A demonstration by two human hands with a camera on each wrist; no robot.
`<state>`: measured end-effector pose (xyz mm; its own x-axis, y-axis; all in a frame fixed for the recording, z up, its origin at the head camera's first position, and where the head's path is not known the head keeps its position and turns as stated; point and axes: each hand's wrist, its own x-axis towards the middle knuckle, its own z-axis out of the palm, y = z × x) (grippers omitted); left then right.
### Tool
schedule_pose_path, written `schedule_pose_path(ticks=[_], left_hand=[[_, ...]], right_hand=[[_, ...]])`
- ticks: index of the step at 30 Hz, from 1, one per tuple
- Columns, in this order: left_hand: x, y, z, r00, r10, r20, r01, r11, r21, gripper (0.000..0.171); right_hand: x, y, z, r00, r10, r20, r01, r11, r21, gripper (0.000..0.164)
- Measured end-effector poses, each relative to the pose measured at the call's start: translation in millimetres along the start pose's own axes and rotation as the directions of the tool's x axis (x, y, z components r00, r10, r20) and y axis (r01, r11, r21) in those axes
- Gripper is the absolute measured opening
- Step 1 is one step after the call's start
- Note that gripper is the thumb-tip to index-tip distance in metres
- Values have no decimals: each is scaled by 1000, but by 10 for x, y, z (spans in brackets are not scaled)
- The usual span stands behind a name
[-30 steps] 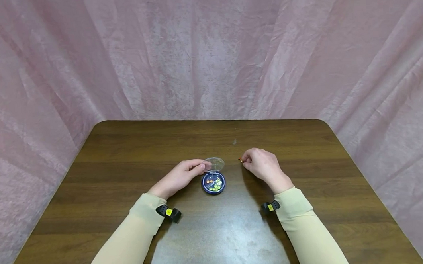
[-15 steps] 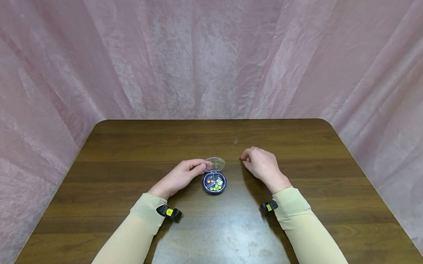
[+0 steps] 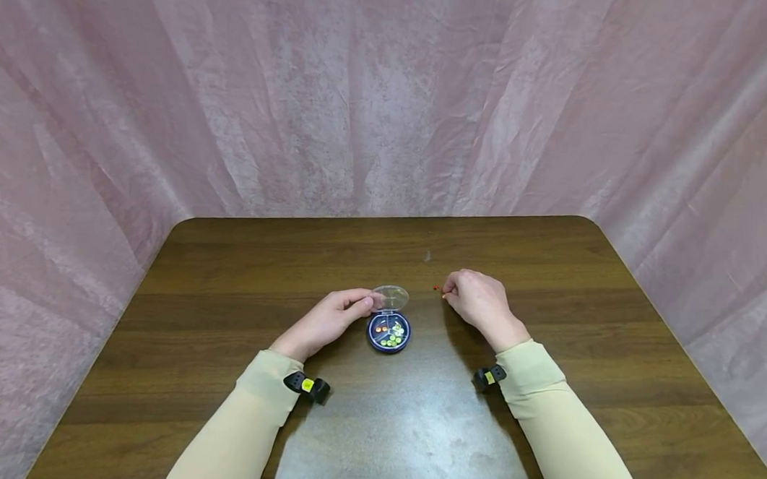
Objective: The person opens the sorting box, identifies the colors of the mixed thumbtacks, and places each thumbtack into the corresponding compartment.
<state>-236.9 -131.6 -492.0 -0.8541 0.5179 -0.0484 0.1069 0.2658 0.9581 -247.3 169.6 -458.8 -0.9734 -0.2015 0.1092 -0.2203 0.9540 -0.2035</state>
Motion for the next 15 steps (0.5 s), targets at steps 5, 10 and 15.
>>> schedule_pose_path(ticks=[5,10,15], left_hand=[[-2,0,-4,1000,-5,-5,6,1000,6,40],[4,-5,-1,1000,-11,-15,11,1000,17,37],[15,-11,8,1000,-3,-10,3,1000,6,36]], right_hand=[[-24,-20,-79,999,-2,49,1,1000,14,19],[-47,-23,-120,993,-10,121,8,1000,19,14],[-62,4,-110,996,-24,89,23,1000,10,17]])
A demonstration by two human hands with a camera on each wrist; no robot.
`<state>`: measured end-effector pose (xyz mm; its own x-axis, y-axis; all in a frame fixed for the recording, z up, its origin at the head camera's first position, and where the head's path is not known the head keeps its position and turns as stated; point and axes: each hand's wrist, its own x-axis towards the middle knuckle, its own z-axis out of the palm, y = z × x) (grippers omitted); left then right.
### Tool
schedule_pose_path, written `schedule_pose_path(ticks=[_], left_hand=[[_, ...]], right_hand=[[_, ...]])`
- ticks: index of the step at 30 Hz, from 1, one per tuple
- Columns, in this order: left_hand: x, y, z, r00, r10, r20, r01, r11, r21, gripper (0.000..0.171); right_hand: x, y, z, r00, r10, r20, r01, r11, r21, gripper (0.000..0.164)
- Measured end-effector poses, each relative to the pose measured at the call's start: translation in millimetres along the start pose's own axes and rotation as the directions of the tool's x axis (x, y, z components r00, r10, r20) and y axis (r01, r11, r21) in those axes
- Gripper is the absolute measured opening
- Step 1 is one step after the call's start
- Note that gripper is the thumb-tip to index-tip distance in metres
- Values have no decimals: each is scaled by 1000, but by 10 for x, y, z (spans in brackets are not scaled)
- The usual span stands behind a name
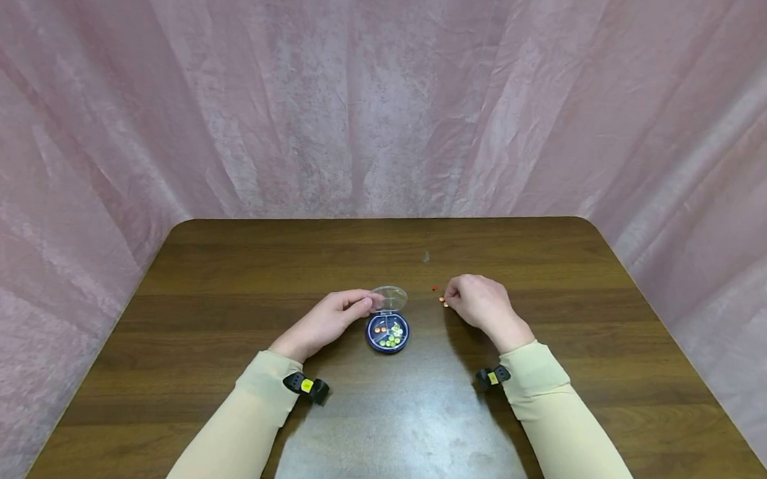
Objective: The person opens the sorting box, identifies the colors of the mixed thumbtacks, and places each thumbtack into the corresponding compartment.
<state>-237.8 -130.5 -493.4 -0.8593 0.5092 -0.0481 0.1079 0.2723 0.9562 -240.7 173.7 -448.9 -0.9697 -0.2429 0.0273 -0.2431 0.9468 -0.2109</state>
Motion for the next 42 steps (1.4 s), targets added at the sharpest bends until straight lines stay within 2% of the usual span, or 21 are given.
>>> schedule_pose_path(ticks=[5,11,19,25,33,42], left_hand=[[-3,-4,0,1000,1,3,-1,1000,-4,35],[-8,-1,-3,1000,0,-1,0,1000,14,36],[-11,-1,-3,1000,9,7,-9,1000,20,39],[-12,-11,-7,1000,10,6,-10,1000,23,39],[-7,-9,-13,1000,10,4,-10,1000,18,38],[0,-18,-16,1000,6,8,-6,1000,14,38]], right_hand=[[-7,10,-5,999,17,-39,-17,1000,-5,16],[-11,-26,0,1000,12,-17,-11,1000,7,12],[-18,-11,31,1000,5,-16,-5,1000,-15,21],[-22,-21,8,1000,-13,-26,13,1000,-8,22],[-49,-159,-169,994,-79,-69,90,982,168,11],[-124,-323,-317,995,-99,-19,100,936,336,13]])
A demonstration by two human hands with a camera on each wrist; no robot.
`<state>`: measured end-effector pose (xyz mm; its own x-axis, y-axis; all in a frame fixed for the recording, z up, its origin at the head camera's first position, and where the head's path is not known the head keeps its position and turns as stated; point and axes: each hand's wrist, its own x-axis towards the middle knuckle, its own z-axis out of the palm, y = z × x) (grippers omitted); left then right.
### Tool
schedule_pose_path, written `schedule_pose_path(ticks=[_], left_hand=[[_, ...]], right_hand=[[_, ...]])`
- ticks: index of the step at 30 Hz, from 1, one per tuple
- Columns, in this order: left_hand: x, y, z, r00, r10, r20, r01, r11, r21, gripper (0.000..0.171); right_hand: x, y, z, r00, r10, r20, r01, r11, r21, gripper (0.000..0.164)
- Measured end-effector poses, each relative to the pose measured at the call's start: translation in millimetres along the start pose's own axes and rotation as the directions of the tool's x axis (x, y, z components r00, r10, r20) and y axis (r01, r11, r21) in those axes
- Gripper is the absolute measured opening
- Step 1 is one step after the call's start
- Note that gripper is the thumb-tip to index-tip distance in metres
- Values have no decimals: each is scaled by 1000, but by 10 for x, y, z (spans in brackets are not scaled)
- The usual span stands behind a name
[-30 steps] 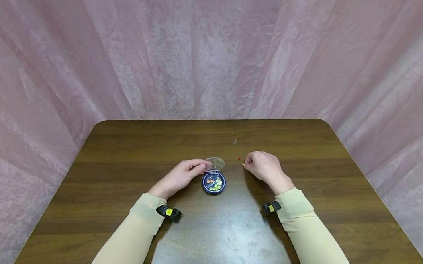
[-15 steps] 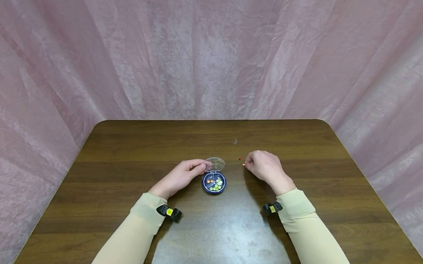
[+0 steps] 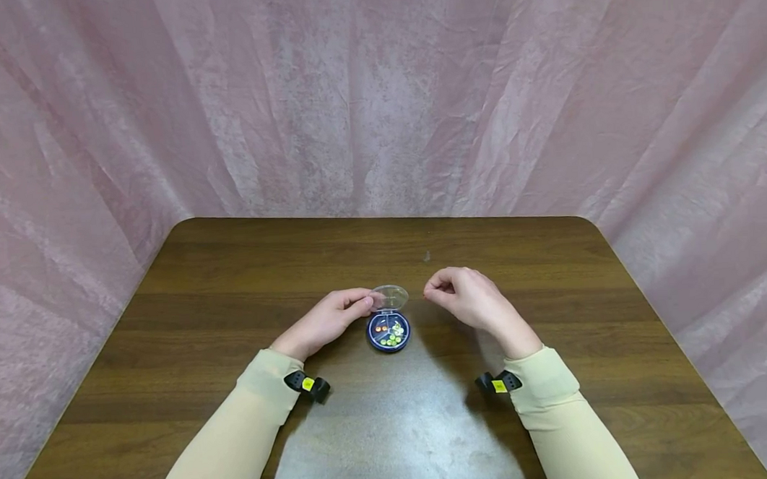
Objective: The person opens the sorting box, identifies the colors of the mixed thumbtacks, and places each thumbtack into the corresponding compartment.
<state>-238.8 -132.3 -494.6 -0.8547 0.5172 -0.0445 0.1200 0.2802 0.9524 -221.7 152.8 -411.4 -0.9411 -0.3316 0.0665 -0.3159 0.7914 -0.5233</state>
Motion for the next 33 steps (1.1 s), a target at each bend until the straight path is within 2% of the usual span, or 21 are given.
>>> schedule_pose_path(ticks=[7,17,22,28,31,33], left_hand=[[4,12,0,1000,-5,0,5,1000,-3,35],[-6,20,4,1000,18,-3,-18,1000,-14,36],[3,17,4,1000,14,-2,-14,1000,-25,36],[11,16,8,1000,25,1,-25,999,-39,38],[13,13,7,999,32,-3,-32,999,-18,37],[13,12,9,999,36,-7,-36,999,-5,35]], right_hand=[[-14,-31,-5,999,-34,34,31,997,75,14],[-30,-82,8,998,-61,32,58,996,72,13],[-48,-129,16,992,-106,70,99,991,94,9],[-96,-218,24,970,-197,145,174,972,158,5],[-107,-280,47,949,-240,202,186,949,256,7],[-108,-314,72,932,-268,244,172,920,351,11]])
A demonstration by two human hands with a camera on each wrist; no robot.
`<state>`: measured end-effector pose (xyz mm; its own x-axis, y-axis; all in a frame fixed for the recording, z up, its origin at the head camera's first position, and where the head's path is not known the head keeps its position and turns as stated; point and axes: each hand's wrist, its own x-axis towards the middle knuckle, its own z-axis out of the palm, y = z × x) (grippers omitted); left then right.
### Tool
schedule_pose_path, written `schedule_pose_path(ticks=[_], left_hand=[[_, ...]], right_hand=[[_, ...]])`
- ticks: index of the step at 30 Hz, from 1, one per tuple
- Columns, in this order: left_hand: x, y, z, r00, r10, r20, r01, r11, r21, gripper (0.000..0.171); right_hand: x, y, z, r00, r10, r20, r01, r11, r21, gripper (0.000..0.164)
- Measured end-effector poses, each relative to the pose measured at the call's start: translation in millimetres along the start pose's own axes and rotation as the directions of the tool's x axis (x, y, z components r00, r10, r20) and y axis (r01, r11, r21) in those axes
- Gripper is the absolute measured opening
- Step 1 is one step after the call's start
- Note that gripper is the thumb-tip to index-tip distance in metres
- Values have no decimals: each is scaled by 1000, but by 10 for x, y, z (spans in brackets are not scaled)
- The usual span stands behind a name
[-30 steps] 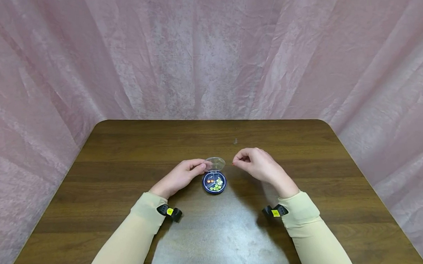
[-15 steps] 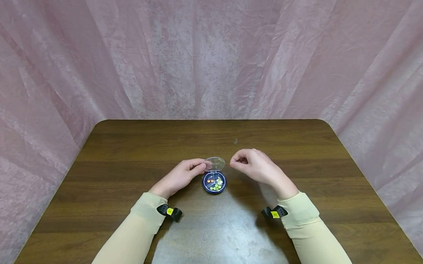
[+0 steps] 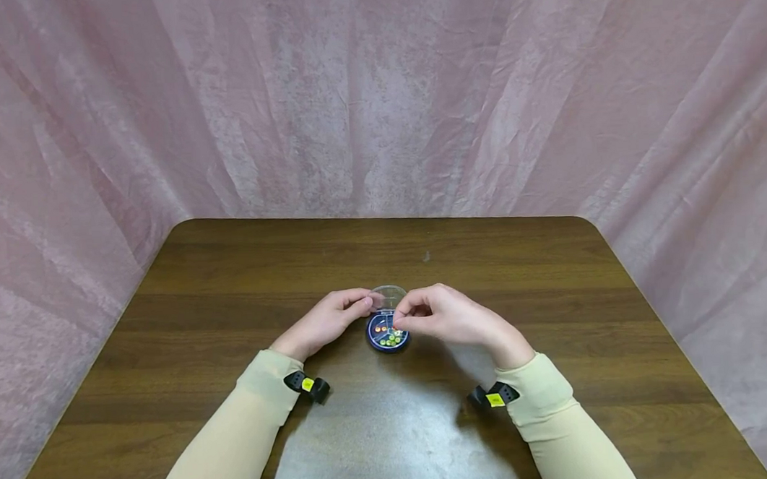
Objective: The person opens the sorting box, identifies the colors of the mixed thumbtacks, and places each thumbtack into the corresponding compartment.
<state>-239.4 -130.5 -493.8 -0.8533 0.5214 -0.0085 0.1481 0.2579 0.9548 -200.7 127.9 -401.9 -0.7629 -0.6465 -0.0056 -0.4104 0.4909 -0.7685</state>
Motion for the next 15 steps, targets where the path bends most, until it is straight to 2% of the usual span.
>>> schedule_pose_path(ticks=[4,8,12,14,15], left_hand=[[0,-2,3,1000,-4,-2,4,1000,1,32],[4,-3,3,1000,-7,5,7,1000,10,30],[7,-17,-2,1000,-2,-1,2,999,40,31],[9,-31,-4,1000,-5,-5,5,999,38,31],[9,-36,-4,1000,-8,-8,8,999,35,31]], right_hand=[[22,-31,68,998,-26,62,14,983,184,21],[4,-106,105,998,-53,43,35,937,347,23],[-32,-216,116,997,-78,0,68,867,494,22],[-48,-250,115,995,-101,-4,84,813,576,18],[-55,-262,112,993,-119,1,92,775,625,15]])
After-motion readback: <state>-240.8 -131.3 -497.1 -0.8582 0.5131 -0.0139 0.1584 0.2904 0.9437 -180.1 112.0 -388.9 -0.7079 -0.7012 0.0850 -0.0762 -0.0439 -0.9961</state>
